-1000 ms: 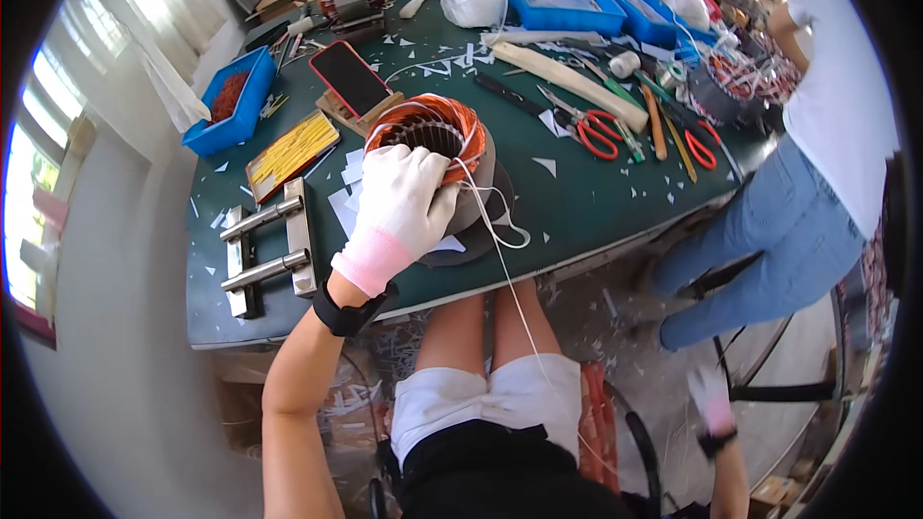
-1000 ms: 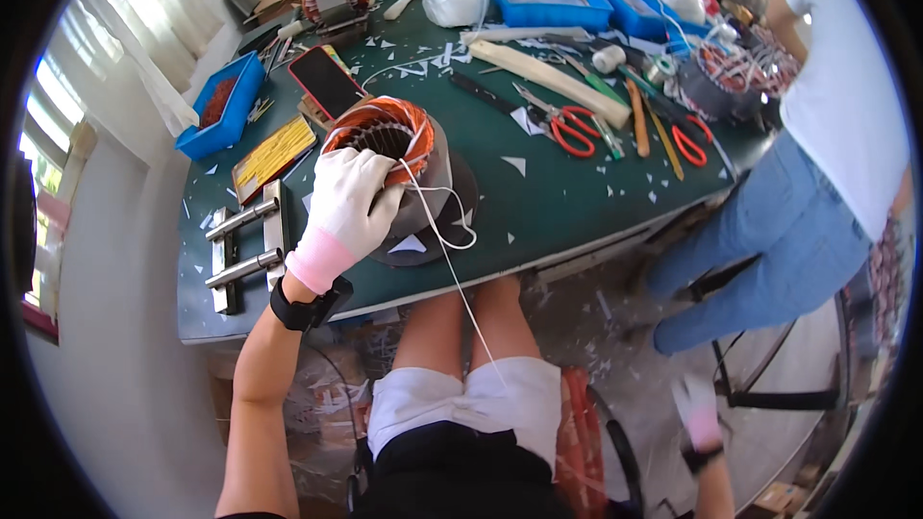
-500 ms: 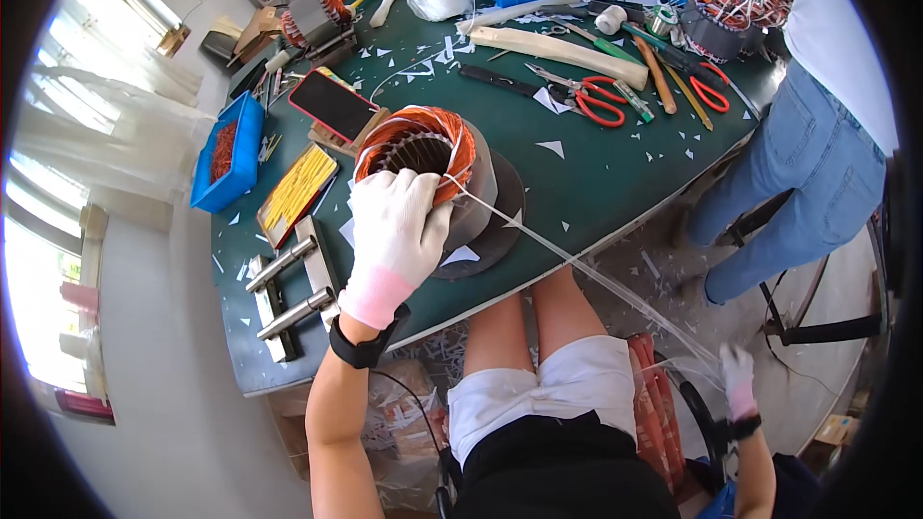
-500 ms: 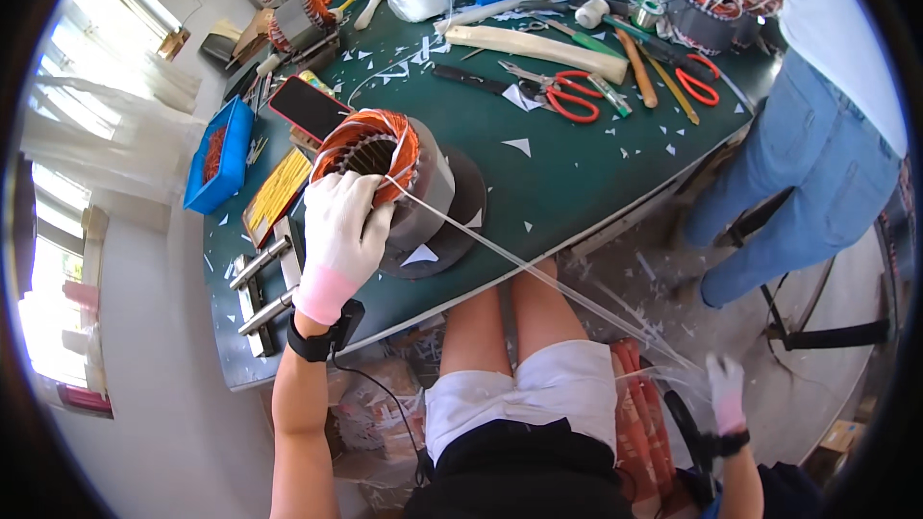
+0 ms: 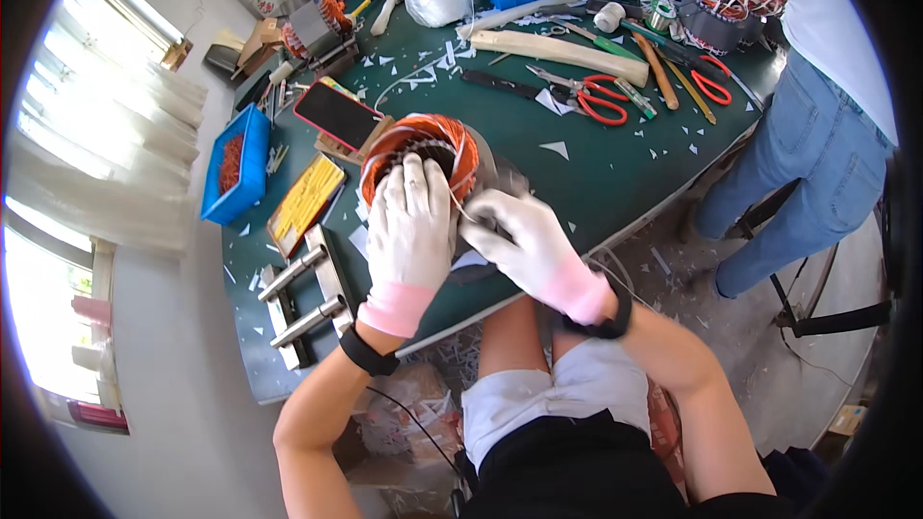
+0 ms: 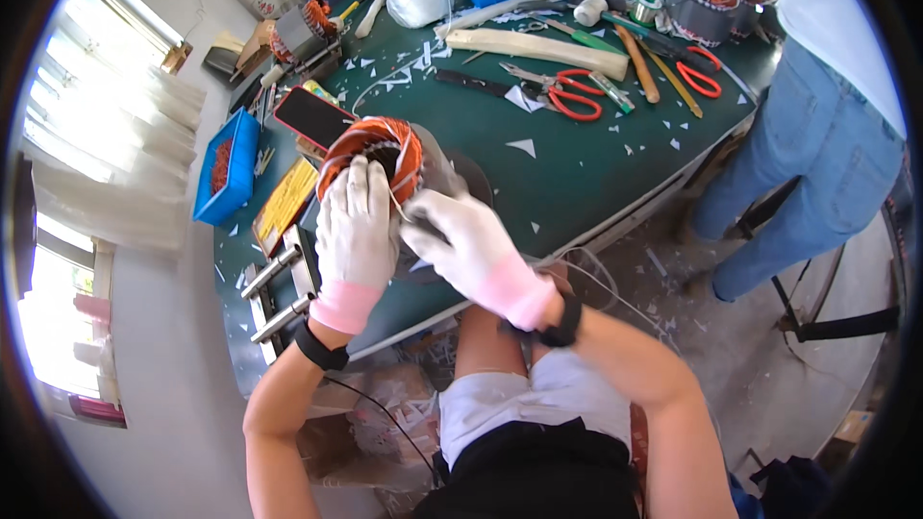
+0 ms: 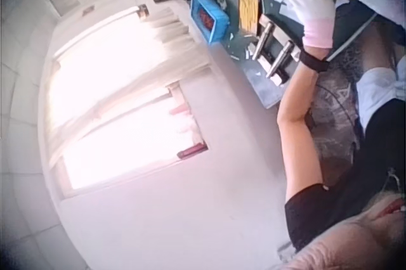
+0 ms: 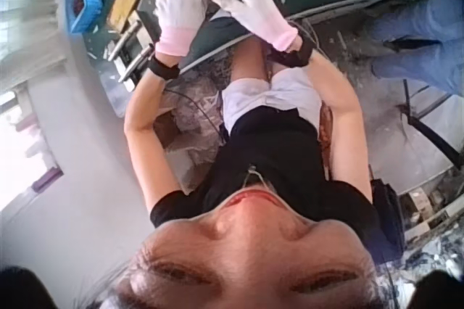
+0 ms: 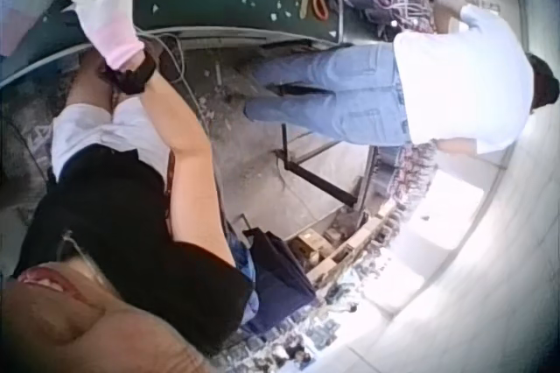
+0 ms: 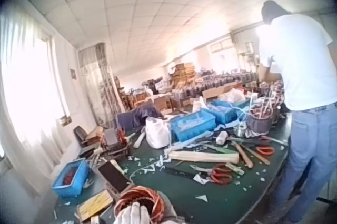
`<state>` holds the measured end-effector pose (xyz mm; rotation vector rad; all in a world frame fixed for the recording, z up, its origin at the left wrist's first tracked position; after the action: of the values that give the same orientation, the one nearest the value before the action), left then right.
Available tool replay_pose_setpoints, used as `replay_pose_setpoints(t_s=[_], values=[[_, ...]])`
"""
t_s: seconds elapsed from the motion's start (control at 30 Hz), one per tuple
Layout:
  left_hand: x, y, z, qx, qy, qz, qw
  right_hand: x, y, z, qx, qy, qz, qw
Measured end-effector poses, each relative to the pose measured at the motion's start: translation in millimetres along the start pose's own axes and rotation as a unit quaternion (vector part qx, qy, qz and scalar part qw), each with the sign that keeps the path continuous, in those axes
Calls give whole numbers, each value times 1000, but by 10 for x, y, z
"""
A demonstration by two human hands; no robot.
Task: Manually winding and securing copper wire coils inside an electric motor stator using a lacing cord.
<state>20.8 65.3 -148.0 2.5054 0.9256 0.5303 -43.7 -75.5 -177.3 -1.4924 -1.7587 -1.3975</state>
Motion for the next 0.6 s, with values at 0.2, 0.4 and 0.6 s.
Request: replay_pose_setpoints(t_s=[0.2, 0.4, 0.6], values=[[29, -79, -6, 17, -94, -44, 994, 556, 74, -431, 94, -156, -137, 974], [166, -135, 7, -44, -122, 46, 990, 1, -343, 76, 105, 466, 147, 866], [86, 40, -143, -45, -269, -12, 962, -45, 642, -510, 197, 353, 146, 903]])
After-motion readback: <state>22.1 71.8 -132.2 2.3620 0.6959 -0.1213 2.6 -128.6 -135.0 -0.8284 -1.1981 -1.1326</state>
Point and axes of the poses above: each hand's wrist, its own y-axis towards the middle knuckle, its own z-axis out of the palm, x = y × z, the point moved 1 cm from there along y, towards the middle knuckle, and after that the axes turned 11 degrees about -y, right-handed, at the moved point
